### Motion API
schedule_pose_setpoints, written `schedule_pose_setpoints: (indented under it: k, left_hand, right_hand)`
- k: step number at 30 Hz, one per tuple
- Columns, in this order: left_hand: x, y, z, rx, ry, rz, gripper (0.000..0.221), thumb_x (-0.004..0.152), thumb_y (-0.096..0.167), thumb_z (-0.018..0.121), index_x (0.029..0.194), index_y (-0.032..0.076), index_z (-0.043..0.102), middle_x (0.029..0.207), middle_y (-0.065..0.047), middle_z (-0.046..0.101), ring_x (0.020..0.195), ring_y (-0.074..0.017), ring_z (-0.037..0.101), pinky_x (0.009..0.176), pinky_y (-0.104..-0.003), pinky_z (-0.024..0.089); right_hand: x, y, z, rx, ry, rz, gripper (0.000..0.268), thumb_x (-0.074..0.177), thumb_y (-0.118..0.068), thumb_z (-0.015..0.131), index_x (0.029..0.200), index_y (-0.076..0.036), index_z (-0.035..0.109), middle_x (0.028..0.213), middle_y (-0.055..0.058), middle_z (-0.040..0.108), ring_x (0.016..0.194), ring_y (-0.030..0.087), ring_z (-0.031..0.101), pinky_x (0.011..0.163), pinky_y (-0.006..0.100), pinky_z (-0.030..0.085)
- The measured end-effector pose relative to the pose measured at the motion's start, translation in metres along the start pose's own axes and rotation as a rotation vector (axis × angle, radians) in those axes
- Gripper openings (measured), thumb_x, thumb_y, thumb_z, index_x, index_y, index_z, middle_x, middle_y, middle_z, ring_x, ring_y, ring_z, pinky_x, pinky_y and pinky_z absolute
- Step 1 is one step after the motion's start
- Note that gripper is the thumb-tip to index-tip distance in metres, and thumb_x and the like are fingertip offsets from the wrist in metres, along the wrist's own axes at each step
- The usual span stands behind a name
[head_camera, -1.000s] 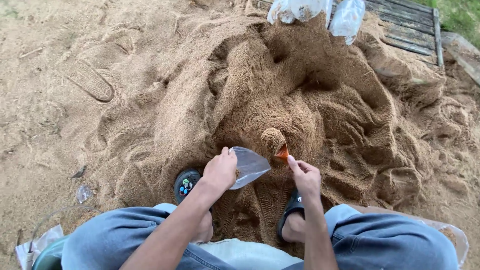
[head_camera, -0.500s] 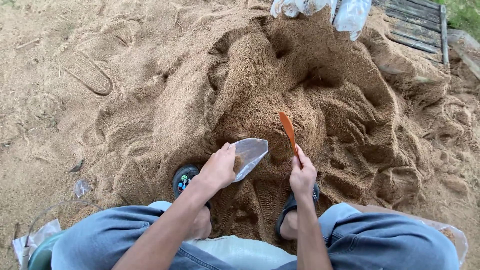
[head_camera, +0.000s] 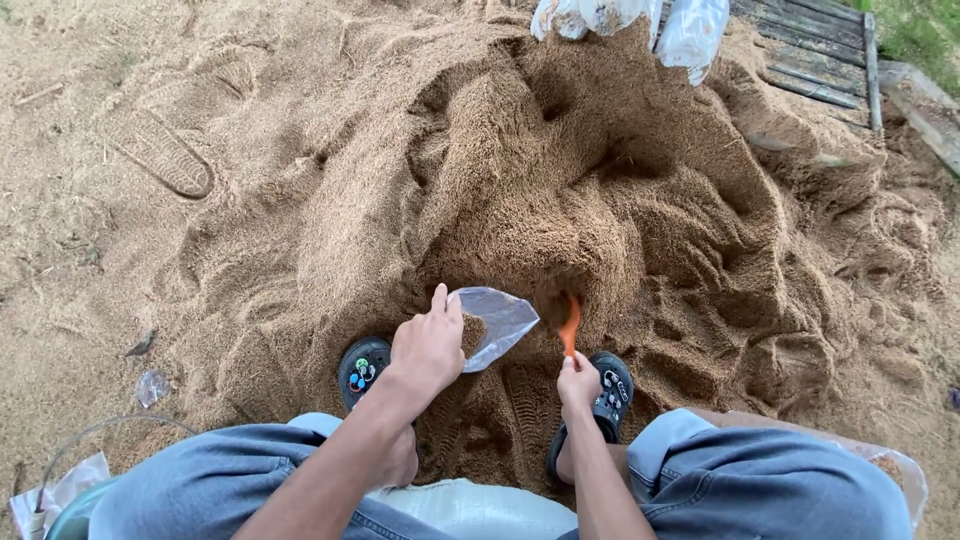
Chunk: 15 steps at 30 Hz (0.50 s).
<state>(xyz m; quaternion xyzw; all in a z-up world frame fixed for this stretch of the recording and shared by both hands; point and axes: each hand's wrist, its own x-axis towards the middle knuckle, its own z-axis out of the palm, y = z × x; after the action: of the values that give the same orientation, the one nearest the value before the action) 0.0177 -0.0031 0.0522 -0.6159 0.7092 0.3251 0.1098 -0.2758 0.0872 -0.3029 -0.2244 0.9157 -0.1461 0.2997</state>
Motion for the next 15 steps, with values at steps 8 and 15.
schedule_pose_setpoints:
  k: [8,15]
  left_hand:
    - [-0.004,0.0,-0.004,0.024,0.036,-0.048,0.072,0.078,0.003,0.055,0.149,-0.004,0.042,0.16,-0.024,0.036,0.095,-0.0466,0.074,0.085,-0.057,0.061]
    - [0.011,-0.008,0.01,0.005,0.091,-0.023,0.073,0.076,0.003,0.054,0.148,-0.005,0.043,0.159,-0.025,0.037,0.091,-0.0485,0.074,0.081,-0.058,0.06]
  right_hand:
    - [-0.062,-0.074,-0.076,0.47,-0.286,-0.03,0.029,0.092,-0.033,0.075,0.106,-0.007,0.079,0.056,0.001,0.054,0.046,0.009,0.042,0.049,0.022,0.032]
    - [-0.109,-0.156,-0.169,0.556,-0.329,-0.335,0.025,0.091,-0.029,0.08,0.094,-0.004,0.078,0.055,-0.001,0.048,0.056,0.005,0.04,0.056,0.017,0.029]
